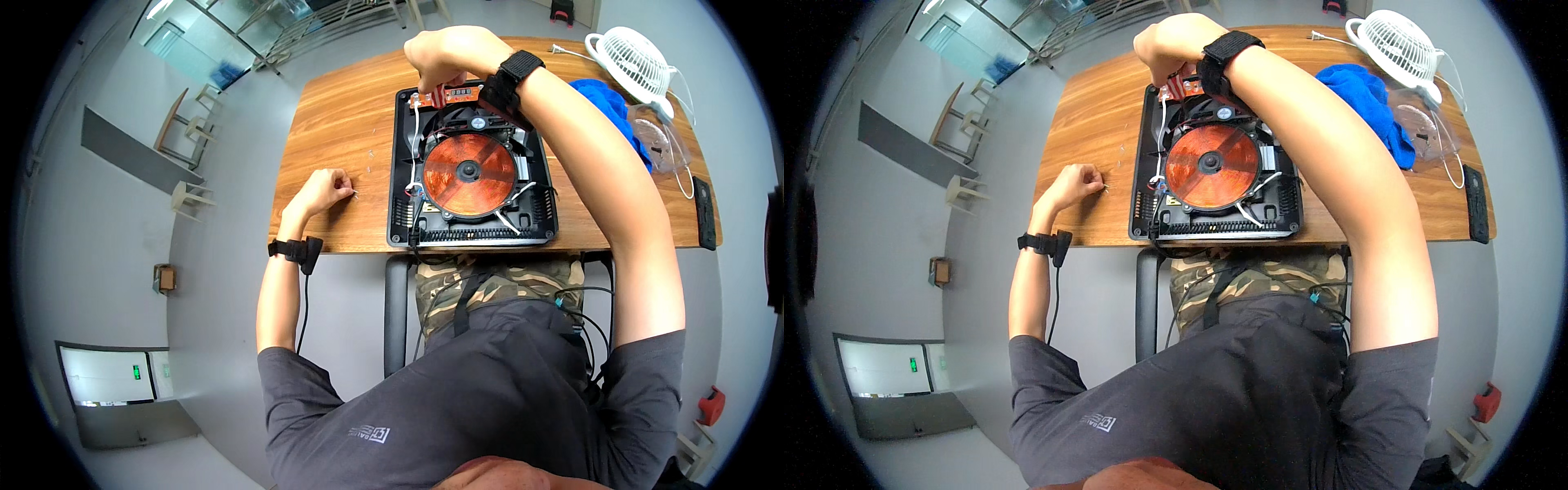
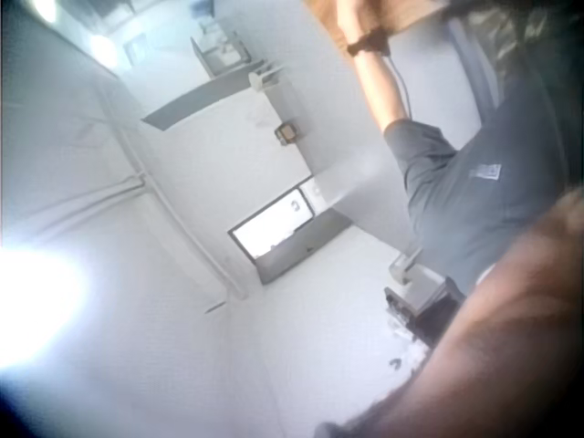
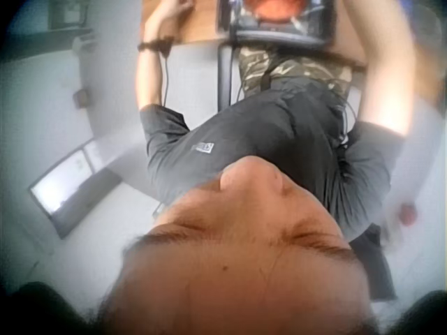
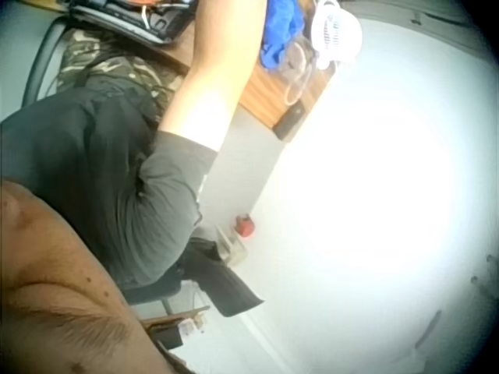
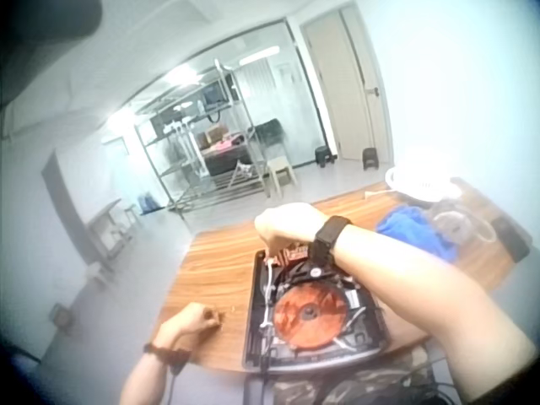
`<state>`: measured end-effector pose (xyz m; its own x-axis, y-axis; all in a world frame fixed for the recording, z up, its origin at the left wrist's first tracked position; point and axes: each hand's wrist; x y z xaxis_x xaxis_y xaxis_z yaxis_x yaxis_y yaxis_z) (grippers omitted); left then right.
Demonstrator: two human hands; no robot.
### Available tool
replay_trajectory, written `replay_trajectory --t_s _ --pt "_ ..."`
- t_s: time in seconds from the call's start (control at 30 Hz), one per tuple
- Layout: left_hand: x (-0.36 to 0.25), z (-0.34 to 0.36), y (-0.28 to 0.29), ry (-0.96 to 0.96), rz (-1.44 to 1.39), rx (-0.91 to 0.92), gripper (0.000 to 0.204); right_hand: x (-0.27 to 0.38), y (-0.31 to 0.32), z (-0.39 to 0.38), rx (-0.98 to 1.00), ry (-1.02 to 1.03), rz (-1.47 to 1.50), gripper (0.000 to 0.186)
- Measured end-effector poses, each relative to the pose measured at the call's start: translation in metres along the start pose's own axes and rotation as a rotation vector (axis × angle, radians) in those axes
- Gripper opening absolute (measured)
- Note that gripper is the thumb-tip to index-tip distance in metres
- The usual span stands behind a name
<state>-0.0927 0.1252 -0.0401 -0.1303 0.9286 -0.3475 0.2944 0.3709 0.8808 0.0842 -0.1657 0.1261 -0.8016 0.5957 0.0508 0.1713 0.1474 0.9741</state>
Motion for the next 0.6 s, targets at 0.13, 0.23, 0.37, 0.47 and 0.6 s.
replay_trajectory --t_s 0.13,0.23,0.37,0.47,0.6 --pt "-0.011 -0.006 -0.007 0.032 0.076 0.005 0.024 0.004 0.003 0.001 0.059 -0.056 0.025 0.030" --pt "-0.008 0.001 -0.011 0.058 0.140 -0.005 0.026 0.001 0.004 -0.003 0.044 -0.035 0.047 0.028" --pt "-0.007 0.004 -0.014 0.042 0.043 -0.031 0.027 -0.004 -0.001 0.003 0.030 -0.021 0.061 0.026" --pt "-0.005 0.004 -0.015 0.049 -0.003 -0.028 0.025 -0.002 0.000 0.003 0.040 -0.037 0.051 0.026" --pt "-0.004 0.000 -0.015 0.047 -0.105 -0.018 0.017 0.001 0.001 -0.002 0.034 -0.042 0.043 0.026"
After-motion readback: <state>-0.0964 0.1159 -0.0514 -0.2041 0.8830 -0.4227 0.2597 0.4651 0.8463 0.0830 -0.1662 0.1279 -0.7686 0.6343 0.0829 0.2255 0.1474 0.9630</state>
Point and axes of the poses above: each hand's wrist, its own z-axis towards the middle knuckle, its own y-axis out of the back of the hand, x = y × z, and after that the axes turned 8 degrees about x, right-handed
